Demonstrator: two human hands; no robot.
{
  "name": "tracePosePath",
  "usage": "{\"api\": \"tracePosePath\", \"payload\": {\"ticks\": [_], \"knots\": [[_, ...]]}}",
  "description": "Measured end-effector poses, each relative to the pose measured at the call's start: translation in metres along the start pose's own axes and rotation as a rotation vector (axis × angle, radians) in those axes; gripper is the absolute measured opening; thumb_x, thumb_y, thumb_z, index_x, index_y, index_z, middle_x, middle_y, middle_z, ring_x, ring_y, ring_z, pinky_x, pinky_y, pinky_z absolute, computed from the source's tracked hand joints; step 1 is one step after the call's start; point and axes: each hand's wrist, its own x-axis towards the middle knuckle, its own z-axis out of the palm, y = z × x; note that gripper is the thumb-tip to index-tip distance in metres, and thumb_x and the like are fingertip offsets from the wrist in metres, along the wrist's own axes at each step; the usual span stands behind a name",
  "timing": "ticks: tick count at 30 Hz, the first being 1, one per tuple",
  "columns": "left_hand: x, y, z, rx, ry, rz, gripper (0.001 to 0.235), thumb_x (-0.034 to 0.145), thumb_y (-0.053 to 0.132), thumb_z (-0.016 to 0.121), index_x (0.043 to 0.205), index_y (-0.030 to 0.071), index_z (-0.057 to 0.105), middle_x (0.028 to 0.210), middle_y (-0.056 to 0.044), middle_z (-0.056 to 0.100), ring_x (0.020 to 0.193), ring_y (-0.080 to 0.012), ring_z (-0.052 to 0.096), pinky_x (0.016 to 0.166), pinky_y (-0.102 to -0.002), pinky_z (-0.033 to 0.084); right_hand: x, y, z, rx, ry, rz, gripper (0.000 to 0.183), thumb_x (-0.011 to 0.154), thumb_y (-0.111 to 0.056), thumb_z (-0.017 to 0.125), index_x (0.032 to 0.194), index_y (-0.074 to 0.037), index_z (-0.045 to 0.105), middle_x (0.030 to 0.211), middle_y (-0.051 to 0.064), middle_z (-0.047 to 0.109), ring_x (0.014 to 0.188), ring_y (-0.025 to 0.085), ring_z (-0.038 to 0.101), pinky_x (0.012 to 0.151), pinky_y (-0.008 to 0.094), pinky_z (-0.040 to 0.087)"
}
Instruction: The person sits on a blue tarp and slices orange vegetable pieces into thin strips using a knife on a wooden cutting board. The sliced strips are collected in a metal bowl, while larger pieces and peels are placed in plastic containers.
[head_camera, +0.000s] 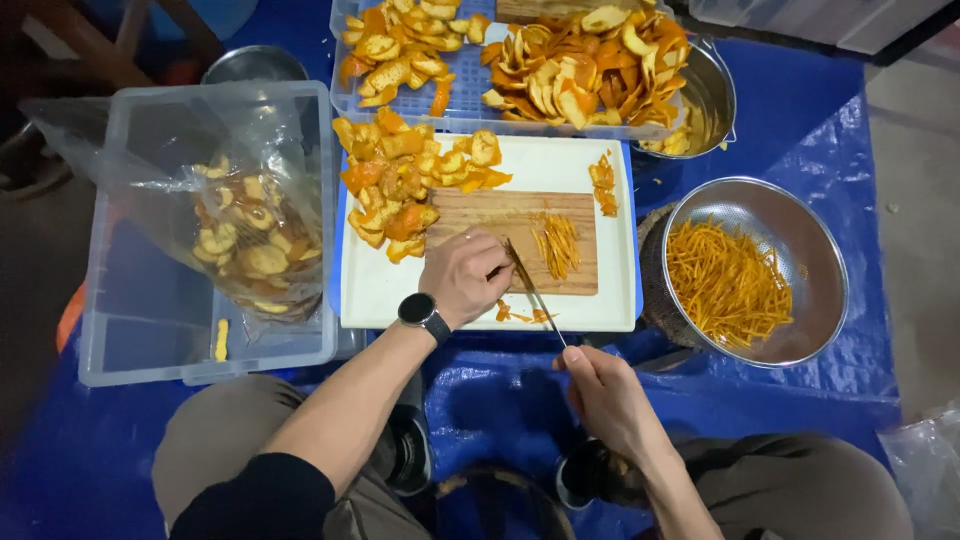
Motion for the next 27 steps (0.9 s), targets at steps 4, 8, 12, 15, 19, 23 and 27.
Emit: {"api": "tracePosePath", "payload": {"ticks": [4, 8, 12, 15, 19, 23, 27], "knots": [[-0.001, -0.001, -0.001, -0.027, 0.02, 0.043, 0.012, 0.08, 0.006, 0.068, 0.069, 0.008, 0.066, 0.079, 0.0, 0.065, 0.081, -0.0189, 0.062, 0.068, -0.032, 0.05, -0.002, -0.021, 0.004, -0.043, 0.039, 0.052, 0.038, 0.103, -0.024, 0.053, 0.083, 0.001, 0.074, 0.054, 0.008, 0.055, 0.05, 0.017, 0.046, 0.049, 0.03, 0.04], [-0.003, -0.006, -0.005, 0.041, -0.011, 0.218, 0.006, 0.085, 0.006, 0.068, 0.082, 0.006, 0.072, 0.09, -0.004, 0.068, 0.093, -0.0215, 0.062, 0.078, -0.031, 0.052, 0.018, 0.011, 0.003, 0.018, 0.004, 0.014, 0.036, 0.101, -0.029, 0.052, 0.087, -0.002, 0.073, 0.059, 0.009, 0.058, 0.052, 0.02, 0.049, 0.051, 0.032, 0.039], [-0.009, -0.011, -0.003, 0.089, -0.039, 0.293, 0.006, 0.088, 0.006, 0.065, 0.091, 0.005, 0.071, 0.1, -0.006, 0.068, 0.097, -0.0244, 0.062, 0.079, -0.032, 0.054, 0.004, 0.014, -0.015, 0.228, -0.048, 0.084, 0.042, 0.107, -0.028, 0.05, 0.092, -0.001, 0.078, 0.047, 0.007, 0.045, 0.038, 0.016, 0.033, 0.035, 0.031, 0.026], [-0.006, -0.009, -0.01, 0.077, -0.017, 0.326, 0.01, 0.086, 0.003, 0.067, 0.095, 0.003, 0.072, 0.105, -0.008, 0.07, 0.1, -0.0261, 0.064, 0.082, -0.033, 0.055, 0.003, 0.001, -0.013, 0.217, 0.001, 0.13, 0.043, 0.107, -0.029, 0.048, 0.092, 0.003, 0.073, 0.048, 0.01, 0.047, 0.039, 0.018, 0.035, 0.037, 0.032, 0.027], [-0.003, -0.013, -0.012, 0.142, -0.034, 0.439, 0.008, 0.084, 0.002, 0.068, 0.091, 0.001, 0.072, 0.101, -0.01, 0.07, 0.098, -0.0268, 0.063, 0.091, -0.035, 0.053, 0.0, -0.002, -0.004, 0.148, -0.011, 0.114, 0.04, 0.107, -0.028, 0.049, 0.09, -0.001, 0.074, 0.05, 0.009, 0.049, 0.041, 0.017, 0.039, 0.039, 0.031, 0.03], [-0.003, -0.011, -0.012, 0.155, -0.023, 0.467, 0.003, 0.084, 0.002, 0.07, 0.086, 0.002, 0.072, 0.099, -0.008, 0.072, 0.097, -0.0255, 0.064, 0.094, -0.036, 0.054, -0.002, -0.001, 0.0, 0.079, -0.004, 0.084, 0.039, 0.105, -0.025, 0.052, 0.087, 0.001, 0.075, 0.051, 0.009, 0.052, 0.042, 0.018, 0.041, 0.041, 0.031, 0.033], [-0.008, -0.013, -0.006, 0.072, -0.027, 0.323, 0.005, 0.088, 0.005, 0.068, 0.092, 0.003, 0.071, 0.103, -0.008, 0.07, 0.098, -0.0269, 0.065, 0.089, -0.034, 0.054, -0.003, -0.002, 0.001, 0.007, 0.013, 0.011, 0.041, 0.106, -0.027, 0.053, 0.085, 0.001, 0.075, 0.051, 0.009, 0.054, 0.044, 0.018, 0.044, 0.044, 0.032, 0.037]]}}
